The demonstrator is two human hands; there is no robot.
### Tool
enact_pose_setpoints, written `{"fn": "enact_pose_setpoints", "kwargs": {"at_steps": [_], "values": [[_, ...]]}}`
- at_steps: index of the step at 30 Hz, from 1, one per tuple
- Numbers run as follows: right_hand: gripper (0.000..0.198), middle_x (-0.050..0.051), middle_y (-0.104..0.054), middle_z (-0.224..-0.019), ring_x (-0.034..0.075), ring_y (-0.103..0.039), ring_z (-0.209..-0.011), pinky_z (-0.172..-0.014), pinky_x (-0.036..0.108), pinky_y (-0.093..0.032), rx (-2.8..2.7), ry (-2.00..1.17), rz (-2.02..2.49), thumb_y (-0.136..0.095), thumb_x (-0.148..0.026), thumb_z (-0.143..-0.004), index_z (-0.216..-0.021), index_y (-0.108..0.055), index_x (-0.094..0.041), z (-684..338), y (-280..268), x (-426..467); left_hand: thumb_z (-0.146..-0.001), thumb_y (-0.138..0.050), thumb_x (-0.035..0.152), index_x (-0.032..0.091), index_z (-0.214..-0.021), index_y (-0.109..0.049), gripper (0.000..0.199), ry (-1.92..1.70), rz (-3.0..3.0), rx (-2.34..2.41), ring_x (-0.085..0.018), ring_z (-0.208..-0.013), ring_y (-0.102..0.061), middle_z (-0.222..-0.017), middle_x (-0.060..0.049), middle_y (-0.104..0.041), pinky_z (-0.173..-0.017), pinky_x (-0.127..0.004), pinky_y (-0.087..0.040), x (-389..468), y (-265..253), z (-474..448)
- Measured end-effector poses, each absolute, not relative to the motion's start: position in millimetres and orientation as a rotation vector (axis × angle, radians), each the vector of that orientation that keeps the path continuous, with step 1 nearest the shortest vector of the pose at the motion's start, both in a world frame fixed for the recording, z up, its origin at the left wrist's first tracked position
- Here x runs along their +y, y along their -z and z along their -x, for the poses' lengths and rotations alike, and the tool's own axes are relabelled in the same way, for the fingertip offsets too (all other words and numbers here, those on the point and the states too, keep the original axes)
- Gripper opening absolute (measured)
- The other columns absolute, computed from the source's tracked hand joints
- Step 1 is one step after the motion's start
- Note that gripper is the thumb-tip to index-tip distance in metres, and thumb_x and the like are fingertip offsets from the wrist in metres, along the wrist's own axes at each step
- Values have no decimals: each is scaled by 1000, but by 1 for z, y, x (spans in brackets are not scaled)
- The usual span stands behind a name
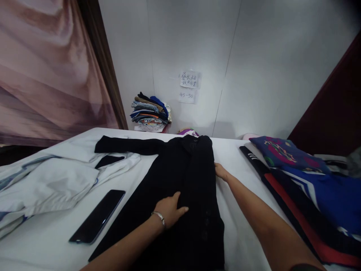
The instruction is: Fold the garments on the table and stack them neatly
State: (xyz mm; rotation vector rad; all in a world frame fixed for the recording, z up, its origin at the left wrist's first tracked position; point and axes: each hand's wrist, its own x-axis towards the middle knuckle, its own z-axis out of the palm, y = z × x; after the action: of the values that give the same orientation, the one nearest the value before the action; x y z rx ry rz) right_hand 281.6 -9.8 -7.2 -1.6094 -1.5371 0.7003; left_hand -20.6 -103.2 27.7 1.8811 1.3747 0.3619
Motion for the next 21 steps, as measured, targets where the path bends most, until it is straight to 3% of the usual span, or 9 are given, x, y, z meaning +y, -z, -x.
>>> {"fn": "enact_pose_setpoints", "kwargs": {"at_steps": [4, 7, 10, 14, 18, 21], "values": [[48, 11, -71, -110, 22, -68, -97, -83, 38, -56, -1426, -777, 1743, -35, -26, -87, -125, -61, -14, -296, -2, 6, -85, -54, 42, 17, -136, -49, 57, -518, -2514, 1277, -31, -133, -43, -141, -16, -50, -112, -51, -30, -93, -42, -1], [57, 16, -53, -139, 23, -56, -122, -96, 41, -49, -1362, -668, 1850, -25, -30, -93, -144, -39, -11, -301, -14, 24, -86, -52, 52, 22, -139, -48, 61, -486, -2653, 995, -29, -144, -24, -153, -11, -35, -119, -54, -13, -94, -30, -28], [62, 14, -33, -154, 24, -32, -141, -113, 40, -31, -1414, -519, 1916, -29, -40, -94, -148, -31, -11, -296, -25, 46, -87, -45, 59, 22, -141, -47, 65, -351, -2575, 974, -30, -146, -19, -154, -12, -32, -119, -56, -10, -97, -8, -43], [69, 10, -19, -159, 25, -11, -148, -119, 39, -16, -1573, -362, 1970, -38, -46, -91, -150, -28, -12, -278, -34, 83, -87, -40, 63, 28, -144, -43, 67, -360, -2498, 1003, -28, -146, -14, -156, -7, -28, -122, -53, -4, -96, 11, -42], [73, 14, -7, -161, 28, 0, -148, -118, 47, -7, -1637, -268, 2078, -34, -49, -93, -152, -17, -9, -265, -27, 125, -84, -44, 66, 38, -147, -35, 70, -347, -2463, 1011, -27, -147, -10, -157, 0, -24, -123, -51, -4, -94, 18, -37], [75, 18, -14, -159, 31, -7, -147, -117, 49, -7, -1692, -310, 2170, -35, -52, -93, -150, -22, -5, -262, -7, 149, -86, -43, 64, 39, -148, -31, 68, -326, -2465, 1020, -27, -147, -11, -157, 1, -21, -122, -53, -7, -95, 20, -36]]}}
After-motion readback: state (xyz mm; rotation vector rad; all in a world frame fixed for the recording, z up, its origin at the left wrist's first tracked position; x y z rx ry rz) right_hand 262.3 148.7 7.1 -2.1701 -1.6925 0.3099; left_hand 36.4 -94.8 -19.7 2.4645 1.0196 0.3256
